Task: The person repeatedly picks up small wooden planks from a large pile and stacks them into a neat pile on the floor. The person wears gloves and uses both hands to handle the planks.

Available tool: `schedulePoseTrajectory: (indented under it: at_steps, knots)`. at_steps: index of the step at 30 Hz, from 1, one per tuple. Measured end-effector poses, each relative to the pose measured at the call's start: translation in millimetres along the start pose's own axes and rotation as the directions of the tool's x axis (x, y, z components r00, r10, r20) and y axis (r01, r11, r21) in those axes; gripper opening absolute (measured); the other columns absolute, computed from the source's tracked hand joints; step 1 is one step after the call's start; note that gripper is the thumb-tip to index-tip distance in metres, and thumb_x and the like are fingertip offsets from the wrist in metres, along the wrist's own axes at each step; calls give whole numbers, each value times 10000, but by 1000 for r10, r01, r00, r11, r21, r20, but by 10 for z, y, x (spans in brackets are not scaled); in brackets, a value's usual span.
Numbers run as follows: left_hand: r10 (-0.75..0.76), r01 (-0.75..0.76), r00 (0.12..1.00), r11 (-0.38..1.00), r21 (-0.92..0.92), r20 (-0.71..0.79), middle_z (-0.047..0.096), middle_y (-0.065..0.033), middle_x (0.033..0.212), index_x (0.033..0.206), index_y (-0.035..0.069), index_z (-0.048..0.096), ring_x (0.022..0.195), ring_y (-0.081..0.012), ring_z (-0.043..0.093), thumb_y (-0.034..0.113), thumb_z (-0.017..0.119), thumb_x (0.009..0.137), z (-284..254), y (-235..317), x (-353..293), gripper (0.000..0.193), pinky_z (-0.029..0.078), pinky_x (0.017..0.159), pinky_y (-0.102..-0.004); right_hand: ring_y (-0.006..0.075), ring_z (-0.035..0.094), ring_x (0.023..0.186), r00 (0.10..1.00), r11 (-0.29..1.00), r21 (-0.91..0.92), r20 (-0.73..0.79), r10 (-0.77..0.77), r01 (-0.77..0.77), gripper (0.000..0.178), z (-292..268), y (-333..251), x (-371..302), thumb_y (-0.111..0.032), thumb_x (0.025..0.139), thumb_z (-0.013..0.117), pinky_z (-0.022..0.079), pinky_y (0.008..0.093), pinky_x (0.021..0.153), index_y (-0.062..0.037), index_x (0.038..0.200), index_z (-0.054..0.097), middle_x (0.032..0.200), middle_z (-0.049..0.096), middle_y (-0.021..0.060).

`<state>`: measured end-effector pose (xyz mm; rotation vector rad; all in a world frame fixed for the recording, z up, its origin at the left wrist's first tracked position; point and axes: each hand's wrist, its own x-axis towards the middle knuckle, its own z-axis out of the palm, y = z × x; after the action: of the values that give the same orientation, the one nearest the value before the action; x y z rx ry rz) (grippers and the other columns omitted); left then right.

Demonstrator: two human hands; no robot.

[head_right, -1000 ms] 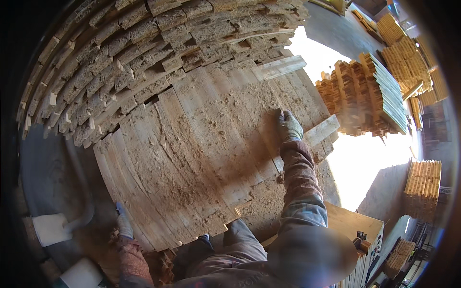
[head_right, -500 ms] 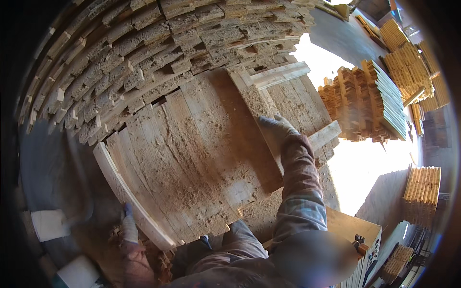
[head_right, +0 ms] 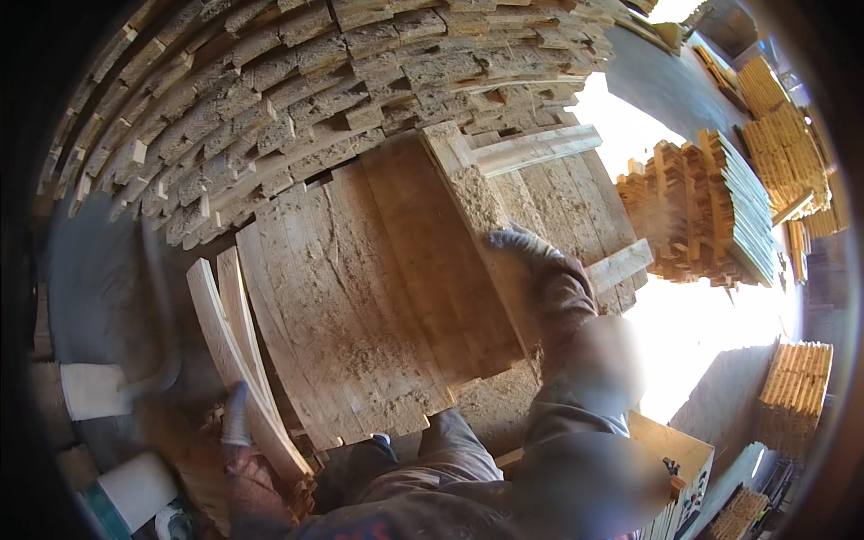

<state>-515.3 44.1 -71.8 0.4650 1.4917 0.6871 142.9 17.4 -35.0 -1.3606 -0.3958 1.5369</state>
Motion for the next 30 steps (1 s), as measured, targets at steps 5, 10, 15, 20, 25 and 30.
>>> schedulePoseTrajectory:
  at_steps: [5,10,15,20,25,30]
  knots:
    - [444,-245,862,789,564,-246,674,-182,1258,1367,-46,562,1040,-315,688,405,818,854,-710,-46,-195,729,563,915,-434,258,573,1291,990,992,-81,-90,-107,100,1051,-478,109,104,-66,746,911,492,359,1066,-42,1613,318,1440,592,147]
    - [515,-36,802,549,835,-303,481,-298,1484,1528,-87,320,1304,-369,544,313,858,795,21,-204,29,993,463,1086,-408,409,471,1369,773,290,-832,-549,-319,-472,1335,-298,-237,-12,-564,644,915,402,529,1146,-238,1678,137,1491,453,224]
    - [520,-171,815,638,751,-255,513,-261,1460,1586,-77,207,1300,-325,546,217,896,761,286,-317,344,1114,461,1100,-395,474,346,1440,734,111,-804,-583,-348,-585,1243,-293,-175,-13,-503,680,902,310,522,1204,-171,1661,215,1550,385,256]
    - [291,-255,941,946,200,-174,622,-125,1279,1516,-25,409,1106,-233,639,230,866,806,-61,-140,5,882,553,959,-397,377,454,1373,837,596,-799,-273,-474,77,867,152,460,210,-388,904,790,415,454,1136,-65,1579,352,1508,461,239]
    - [124,-124,992,992,-6,-4,652,-44,1151,1370,46,588,1025,-194,638,364,831,827,672,40,-342,675,553,901,-353,153,641,970,931,863,-491,-244,-270,122,438,483,1134,529,-314,953,775,524,302,868,-22,1243,623,1081,707,29]
    - [239,-238,966,971,-22,100,662,-41,1132,1308,54,632,1010,-185,642,420,830,827,438,-356,209,636,550,889,-345,80,621,975,986,988,-83,-95,-135,127,348,627,926,-155,-231,990,732,529,264,859,-33,1268,664,1092,694,-19]
